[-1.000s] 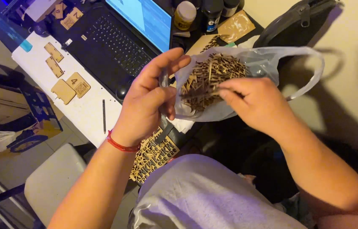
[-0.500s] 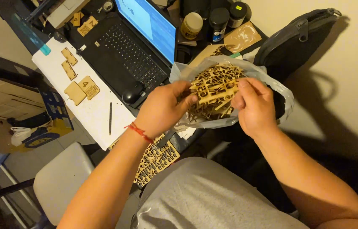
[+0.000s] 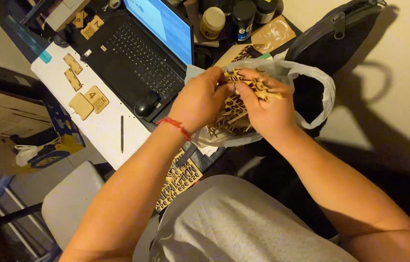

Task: The person handles a laser-cut wooden sheet, breaking off small pieces and placing them into a plastic bag. They then pick up a partially assembled wooden structure, break off a piece from it, and place it in the bag. Finally, they continue to break pieces from the wooden sheet and add them to the bag.

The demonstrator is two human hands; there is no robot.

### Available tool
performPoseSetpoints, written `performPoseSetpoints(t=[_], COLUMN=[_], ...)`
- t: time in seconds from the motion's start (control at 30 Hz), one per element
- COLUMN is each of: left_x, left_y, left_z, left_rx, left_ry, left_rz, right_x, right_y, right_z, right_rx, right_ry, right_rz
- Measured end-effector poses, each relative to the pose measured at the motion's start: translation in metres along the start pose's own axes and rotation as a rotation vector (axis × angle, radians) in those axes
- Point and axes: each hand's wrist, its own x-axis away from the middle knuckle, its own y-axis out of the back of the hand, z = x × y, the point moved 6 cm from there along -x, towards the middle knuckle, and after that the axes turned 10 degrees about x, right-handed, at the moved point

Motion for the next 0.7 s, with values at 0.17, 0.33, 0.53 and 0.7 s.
performPoseSetpoints(t=[0.17, 0.33, 0.53, 0.7], left_x=[-0.025, -0.020, -0.006, 0.019], left_y=[-0.018, -0.033, -0.007, 0.014], left_z=[0.025, 0.016, 0.017, 0.016], left_rx=[-0.255, -0.758, -0.448, -0.160], left_ry=[0.034, -0.206, -0.110, -0.068], left_rz=[-0.050, -0.226, -0.174, -0.080], right_x=[0.002, 0.007, 0.012, 0.025], right_y=[-0.001, 0.014, -0.020, -0.039], right_z=[0.010, -0.016, 0.018, -0.024], right_rx=[0.257, 0.338, 0.694, 0.868], right_ry=[0.168, 0.099, 0.153, 0.079], right_rz=[0.044, 0.183, 0.751, 0.880])
